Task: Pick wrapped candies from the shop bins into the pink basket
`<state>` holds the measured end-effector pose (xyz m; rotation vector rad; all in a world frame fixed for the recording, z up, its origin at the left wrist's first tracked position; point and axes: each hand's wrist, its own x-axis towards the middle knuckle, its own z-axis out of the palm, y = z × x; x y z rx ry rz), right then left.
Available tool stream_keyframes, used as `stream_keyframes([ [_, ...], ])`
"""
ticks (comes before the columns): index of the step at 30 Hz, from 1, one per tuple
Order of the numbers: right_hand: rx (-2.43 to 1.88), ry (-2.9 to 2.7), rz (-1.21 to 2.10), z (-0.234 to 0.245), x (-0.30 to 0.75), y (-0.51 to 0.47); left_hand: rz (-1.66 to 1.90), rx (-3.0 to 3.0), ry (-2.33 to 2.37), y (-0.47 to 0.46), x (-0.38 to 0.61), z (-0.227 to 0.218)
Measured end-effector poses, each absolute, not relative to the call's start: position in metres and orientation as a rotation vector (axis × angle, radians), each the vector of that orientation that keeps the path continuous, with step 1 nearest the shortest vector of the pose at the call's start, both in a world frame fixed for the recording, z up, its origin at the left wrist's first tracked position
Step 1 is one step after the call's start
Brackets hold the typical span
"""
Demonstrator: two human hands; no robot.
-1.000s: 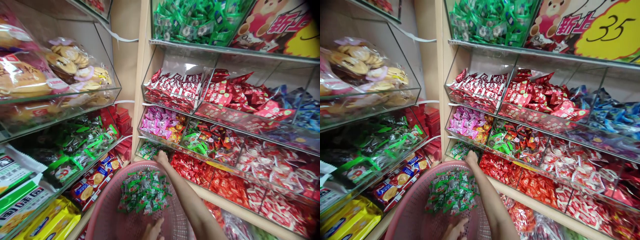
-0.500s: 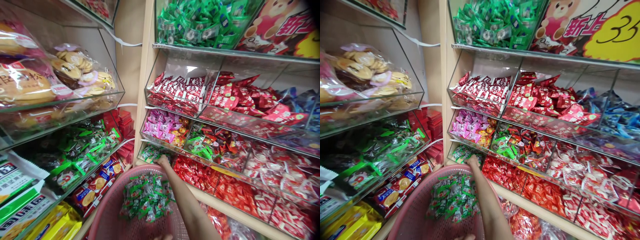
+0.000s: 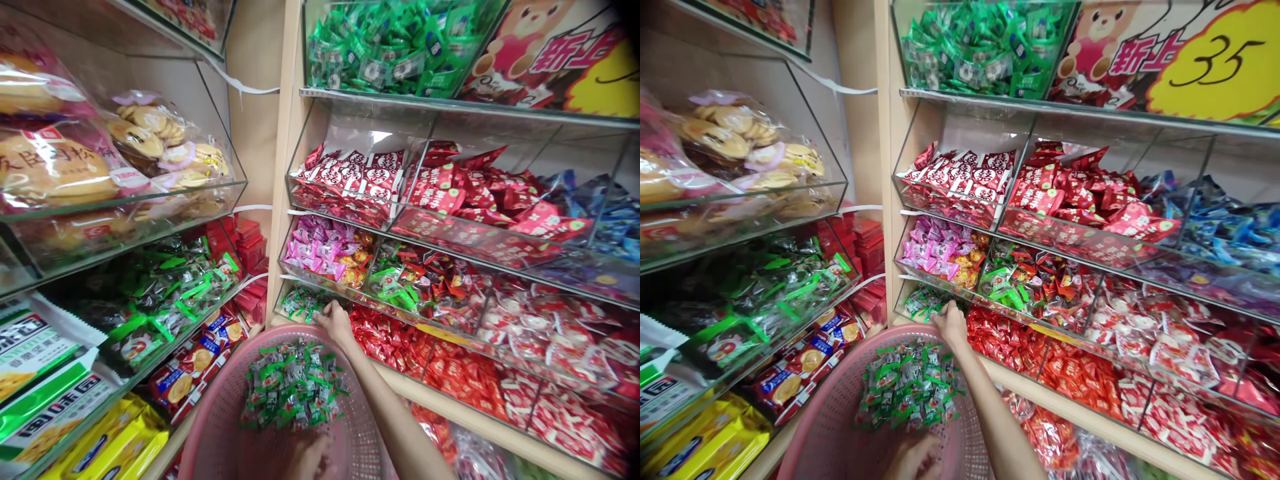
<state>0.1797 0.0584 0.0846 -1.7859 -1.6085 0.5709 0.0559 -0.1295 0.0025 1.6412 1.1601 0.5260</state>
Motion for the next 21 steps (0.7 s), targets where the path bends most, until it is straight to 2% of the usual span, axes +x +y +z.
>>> stream_keyframes([
  [4, -1.289, -1.407, 0.776, 0.089, 0.174, 0.002, 0.964, 1.075, 1.141, -0.105, 0.037, 0.051],
  [7, -1.213, -1.266, 0.837, 0.094, 0.16, -0.042, 1.219, 0.881, 1.104, -0.088, 0.029, 0.083],
  [11, -1.191, -1.138, 0.872, 0.097, 0.142, -0.081, 1.293, 0.869, 1.062, -0.08, 0.029, 0.104],
  [21, -1.112, -0.997, 1.146, 0.103, 0.153, -0.109, 1.259, 1.013, 1.157, -0.09, 0.029, 0.112],
])
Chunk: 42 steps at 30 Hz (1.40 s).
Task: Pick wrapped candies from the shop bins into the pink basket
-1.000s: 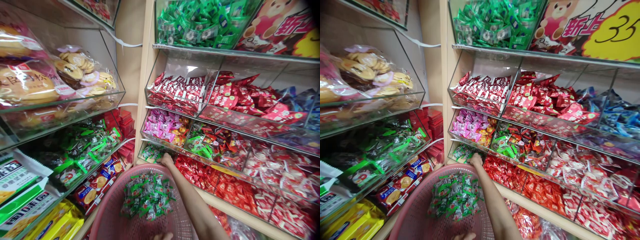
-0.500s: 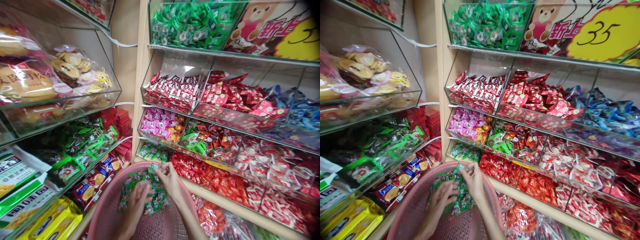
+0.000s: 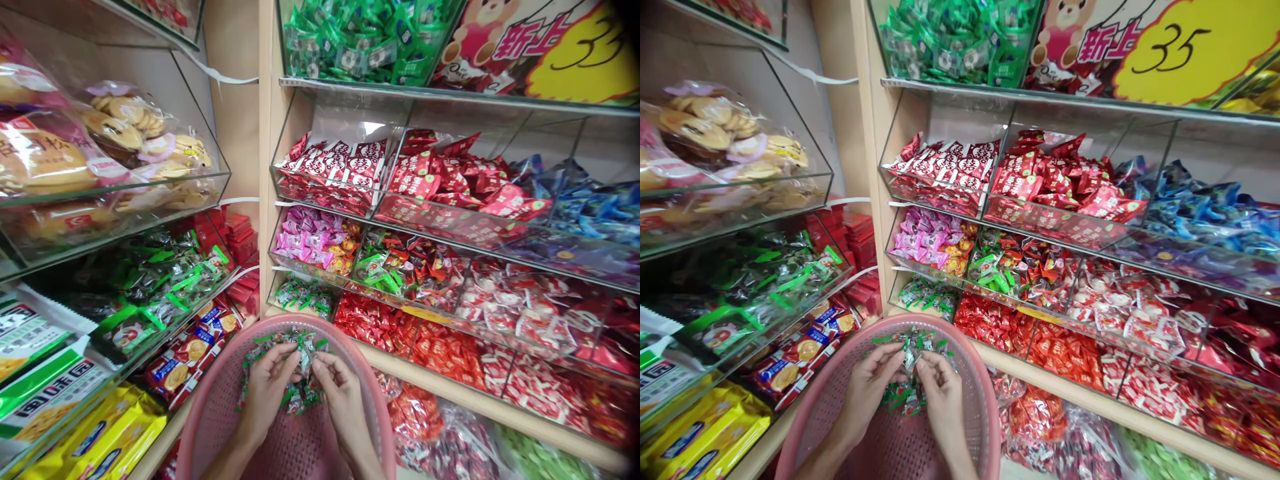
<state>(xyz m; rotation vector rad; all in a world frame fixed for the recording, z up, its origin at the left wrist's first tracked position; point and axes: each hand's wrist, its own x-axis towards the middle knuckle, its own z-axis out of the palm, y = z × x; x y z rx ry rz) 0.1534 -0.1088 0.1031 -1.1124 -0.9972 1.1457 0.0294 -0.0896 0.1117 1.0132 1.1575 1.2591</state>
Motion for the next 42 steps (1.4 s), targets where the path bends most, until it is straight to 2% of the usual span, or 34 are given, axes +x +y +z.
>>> stream_keyframes([
  [16, -1.165, -0.828, 1.126, 0.099, 0.162, -0.119, 1.169, 1.072, 1.173, -0.084, 0.032, 0.11],
  [24, -1.181, -0.841, 1.16, 0.092, 0.162, -0.122, 1.22, 1.32, 1.242, -0.076, 0.031, 0.103],
  [36, -1.247, -0.674, 1.143, 0.061, 0.153, -0.133, 1.212, 1.497, 1.41, -0.078, 0.035, 0.072],
  [42, -1.213, -0.582, 1.262, 0.047, 0.159, -0.139, 1.044, 1.253, 1.27, -0.077, 0.039, 0.056],
])
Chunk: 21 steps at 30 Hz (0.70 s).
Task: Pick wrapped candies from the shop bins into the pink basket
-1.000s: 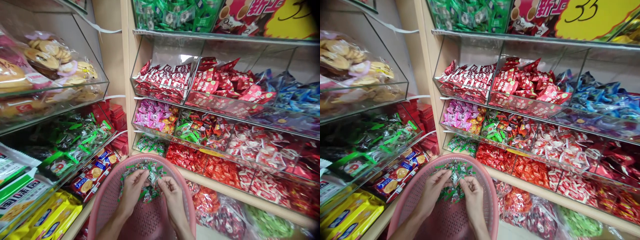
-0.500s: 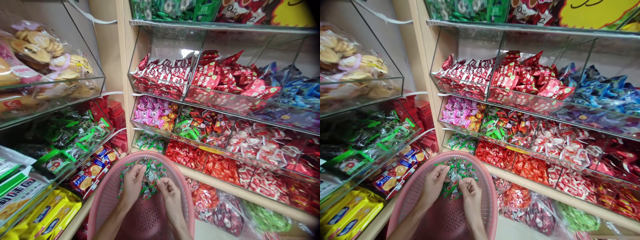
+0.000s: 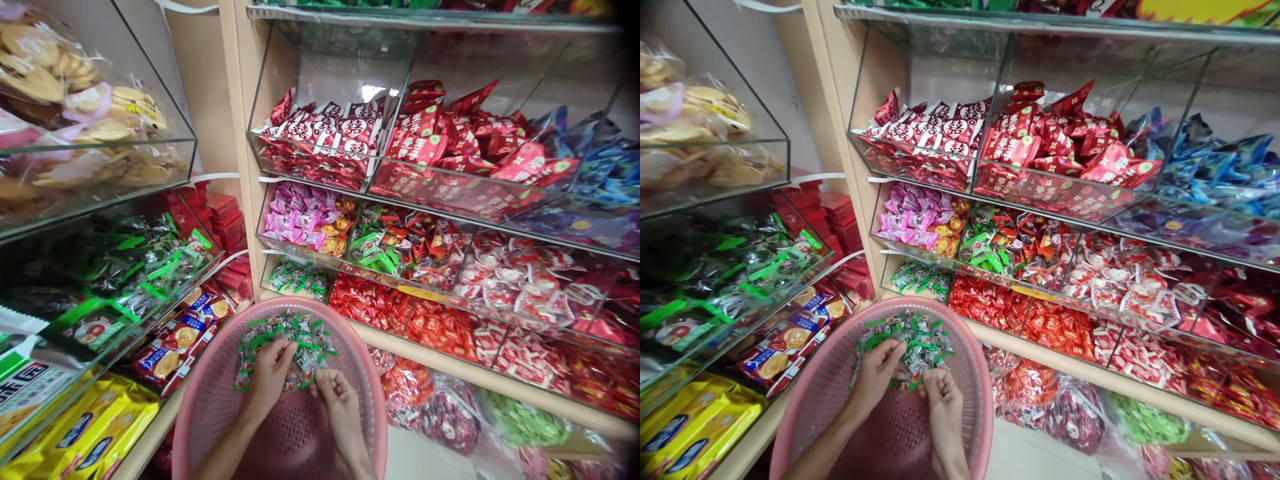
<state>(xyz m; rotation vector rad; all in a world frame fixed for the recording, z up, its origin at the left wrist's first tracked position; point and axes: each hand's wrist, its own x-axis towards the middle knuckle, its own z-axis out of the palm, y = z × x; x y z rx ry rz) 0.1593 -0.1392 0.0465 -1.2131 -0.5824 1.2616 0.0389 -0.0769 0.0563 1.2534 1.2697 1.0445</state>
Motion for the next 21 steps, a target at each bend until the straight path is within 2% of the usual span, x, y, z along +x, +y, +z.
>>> stream_keyframes([
  [8, -1.203, -0.508, 1.279, 0.038, 0.163, -0.15, 1.0, 0.878, 1.136, -0.111, 0.042, 0.083],
  [15, -1.212, -0.461, 1.335, 0.014, 0.16, -0.166, 0.887, 0.843, 1.124, -0.123, 0.037, 0.06],
  [21, -1.242, -0.445, 1.405, 0.025, 0.165, -0.169, 0.699, 1.159, 1.113, -0.107, 0.045, 0.054],
])
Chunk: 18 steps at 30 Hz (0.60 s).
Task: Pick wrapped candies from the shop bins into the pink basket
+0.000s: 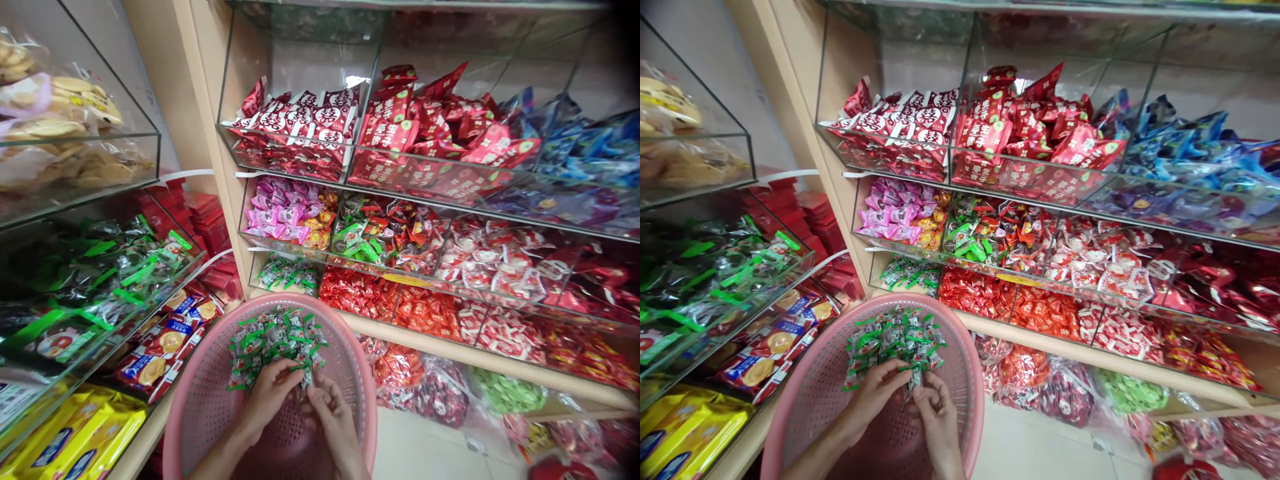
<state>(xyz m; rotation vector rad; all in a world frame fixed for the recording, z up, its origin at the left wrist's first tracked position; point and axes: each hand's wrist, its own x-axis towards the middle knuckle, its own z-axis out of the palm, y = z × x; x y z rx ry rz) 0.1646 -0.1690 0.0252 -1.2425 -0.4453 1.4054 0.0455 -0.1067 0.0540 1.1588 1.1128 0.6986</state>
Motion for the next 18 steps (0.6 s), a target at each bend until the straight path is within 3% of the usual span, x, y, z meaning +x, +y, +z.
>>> stream_keyframes([
  [5, -1.285, -0.774, 1.261, 0.036, 0.188, -0.151, 0.691, 1.176, 1.13, -0.102, 0.052, 0.052],
  [14, -1.787, -1.425, 0.497, 0.042, 0.199, -0.067, 0.767, 1.129, 1.292, -0.107, 0.024, 0.048],
  [18, -1.965, -1.541, 0.319, 0.034, 0.186, -0.043, 0.795, 1.131, 1.323, -0.109, 0.013, 0.043],
])
